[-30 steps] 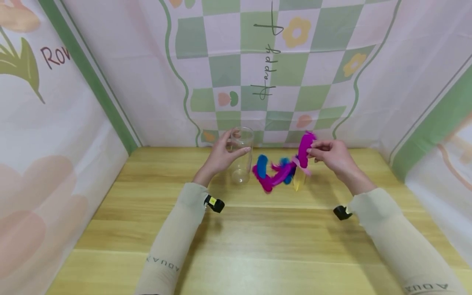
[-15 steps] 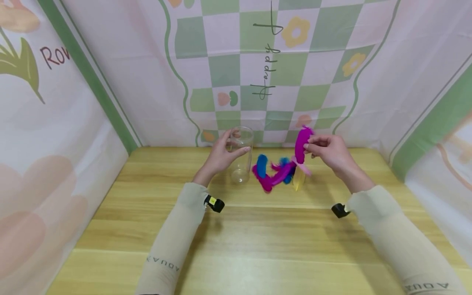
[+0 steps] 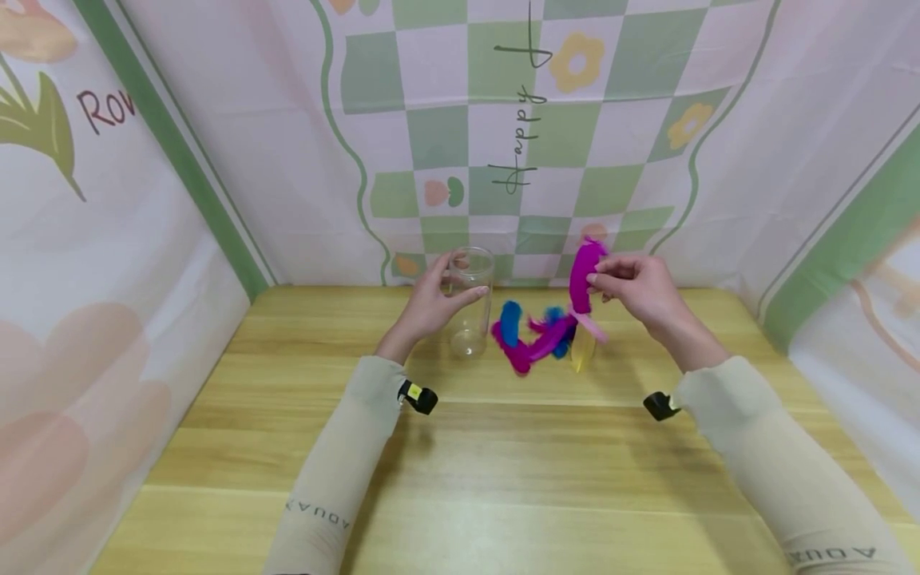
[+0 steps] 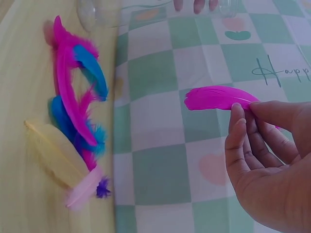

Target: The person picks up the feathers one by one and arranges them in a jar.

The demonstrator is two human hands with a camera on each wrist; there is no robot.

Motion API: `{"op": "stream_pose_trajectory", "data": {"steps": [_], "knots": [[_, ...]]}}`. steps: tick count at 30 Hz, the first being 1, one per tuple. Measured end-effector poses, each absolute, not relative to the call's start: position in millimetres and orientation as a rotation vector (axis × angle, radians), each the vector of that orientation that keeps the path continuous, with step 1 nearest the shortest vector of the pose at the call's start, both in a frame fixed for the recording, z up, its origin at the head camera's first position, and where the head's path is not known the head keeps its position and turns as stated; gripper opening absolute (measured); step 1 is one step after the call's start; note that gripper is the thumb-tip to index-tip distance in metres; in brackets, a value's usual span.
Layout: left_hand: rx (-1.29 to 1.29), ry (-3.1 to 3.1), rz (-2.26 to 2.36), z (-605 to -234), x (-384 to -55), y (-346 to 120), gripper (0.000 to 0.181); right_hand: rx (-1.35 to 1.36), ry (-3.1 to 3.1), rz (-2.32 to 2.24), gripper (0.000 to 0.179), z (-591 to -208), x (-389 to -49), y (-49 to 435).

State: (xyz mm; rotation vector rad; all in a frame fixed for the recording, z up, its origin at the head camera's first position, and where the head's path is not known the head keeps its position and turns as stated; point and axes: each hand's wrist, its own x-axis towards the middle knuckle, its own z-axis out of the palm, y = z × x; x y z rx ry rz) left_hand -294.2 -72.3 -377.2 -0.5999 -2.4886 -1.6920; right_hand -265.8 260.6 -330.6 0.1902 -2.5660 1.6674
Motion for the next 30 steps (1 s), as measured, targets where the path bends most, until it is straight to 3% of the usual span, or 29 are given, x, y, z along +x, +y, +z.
{"op": "stream_pose_trajectory", "data": {"steps": [30], "knots": [[-0.591,-2.491,-1.693,-377,-293,-73,0.073,0.252,-2.522,1.679,0.028,-297,-268,221]]}}
